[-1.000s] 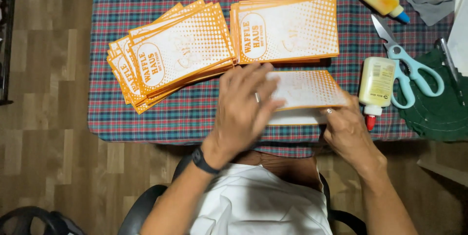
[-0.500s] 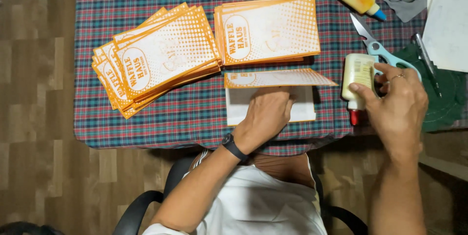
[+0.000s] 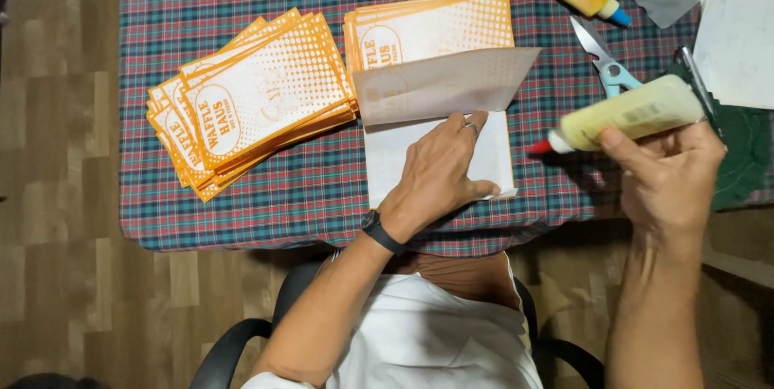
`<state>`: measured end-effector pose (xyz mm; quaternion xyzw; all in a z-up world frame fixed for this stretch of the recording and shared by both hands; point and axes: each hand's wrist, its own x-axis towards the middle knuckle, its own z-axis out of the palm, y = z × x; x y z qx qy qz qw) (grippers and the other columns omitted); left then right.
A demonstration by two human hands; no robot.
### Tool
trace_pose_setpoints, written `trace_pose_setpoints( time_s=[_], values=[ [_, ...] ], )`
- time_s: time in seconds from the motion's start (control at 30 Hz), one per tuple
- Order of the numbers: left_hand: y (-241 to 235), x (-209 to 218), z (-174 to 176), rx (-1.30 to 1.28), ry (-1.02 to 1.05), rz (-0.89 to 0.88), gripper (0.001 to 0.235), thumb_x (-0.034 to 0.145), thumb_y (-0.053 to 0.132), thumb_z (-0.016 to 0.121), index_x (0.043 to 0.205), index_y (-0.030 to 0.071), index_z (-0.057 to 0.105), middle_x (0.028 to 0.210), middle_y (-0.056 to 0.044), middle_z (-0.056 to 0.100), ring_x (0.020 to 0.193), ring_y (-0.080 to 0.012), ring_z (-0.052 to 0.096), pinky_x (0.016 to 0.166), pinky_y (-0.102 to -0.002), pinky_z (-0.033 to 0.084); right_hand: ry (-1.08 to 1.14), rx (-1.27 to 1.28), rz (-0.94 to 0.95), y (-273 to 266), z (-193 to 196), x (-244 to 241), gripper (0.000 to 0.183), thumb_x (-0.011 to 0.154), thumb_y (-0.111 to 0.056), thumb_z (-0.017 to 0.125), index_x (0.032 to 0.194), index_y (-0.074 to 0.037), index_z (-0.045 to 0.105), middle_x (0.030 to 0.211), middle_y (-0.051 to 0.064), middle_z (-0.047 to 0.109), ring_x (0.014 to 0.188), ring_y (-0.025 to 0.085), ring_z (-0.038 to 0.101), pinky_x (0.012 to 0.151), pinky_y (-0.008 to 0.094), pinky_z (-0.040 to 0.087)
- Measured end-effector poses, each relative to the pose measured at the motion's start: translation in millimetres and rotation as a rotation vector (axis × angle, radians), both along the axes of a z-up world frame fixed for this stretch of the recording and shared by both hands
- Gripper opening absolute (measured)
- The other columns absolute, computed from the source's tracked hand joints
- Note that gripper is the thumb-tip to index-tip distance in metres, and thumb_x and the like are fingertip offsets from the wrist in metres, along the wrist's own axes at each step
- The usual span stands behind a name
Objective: Applying liquid glue to the edges of paper bag templates and folding them to assemble the bags.
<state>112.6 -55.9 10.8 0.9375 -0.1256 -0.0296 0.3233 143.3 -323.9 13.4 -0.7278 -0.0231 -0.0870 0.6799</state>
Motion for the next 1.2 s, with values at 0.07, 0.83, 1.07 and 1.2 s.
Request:
trace_pose_setpoints(
  time_s=[0.07, 0.83, 1.07, 1.2],
  values=[
    [1, 1, 1, 0.002, -0.009, -0.013, 0.109, 0.058, 0.047, 0.101, 0.142, 0.004, 0.047, 0.105, -0.013, 0.06, 0.095, -0.0393, 0.064, 0.063, -0.055, 0.052, -0.058, -0.028, 0.016, 14, 4, -4, 0.054, 0.09, -0.003, 0.08, 0.138, 0.002, 0.055, 0.13, 0.012, 0.065, 0.12, 0.019, 0.066, 0.114, 0.032, 0.059],
    [-4, -7, -4, 0.067, 0.013, -0.039, 0.144, 0.042, 0.057, 0.107, 0.153, -0.002, 0.037, 0.119, -0.015, 0.054, 0.106, -0.0346, 0.059, 0.069, -0.051, 0.057, -0.273, -0.176, -0.032, 35, -23, -7, 0.044, 0.095, 0.009, 0.08, 0.131, 0.007, 0.054, 0.12, 0.017, 0.059, 0.115, 0.027, 0.06, 0.103, 0.037, 0.058],
    [-4, -7, -3, 0.054, -0.009, -0.06, 0.151, 0.036, 0.061, 0.107, 0.152, -0.005, 0.037, 0.112, -0.014, 0.053, 0.101, -0.0328, 0.057, 0.069, -0.049, 0.055, -0.065, -0.192, -0.026, 0, -23, -49, 0.041, 0.093, 0.001, 0.081, 0.128, 0.003, 0.059, 0.114, 0.012, 0.066, 0.104, 0.019, 0.066, 0.097, 0.03, 0.059],
    [-3, -7, 2, 0.053, 0.004, -0.065, 0.143, 0.043, 0.058, 0.106, 0.151, -0.005, 0.038, 0.11, -0.013, 0.052, 0.1, -0.0322, 0.057, 0.062, -0.05, 0.056, 0.012, -0.134, 0.019, -12, -24, -59, 0.045, 0.087, 0.001, 0.08, 0.127, 0.004, 0.06, 0.114, 0.01, 0.067, 0.104, 0.017, 0.067, 0.097, 0.028, 0.061]
  ],
)
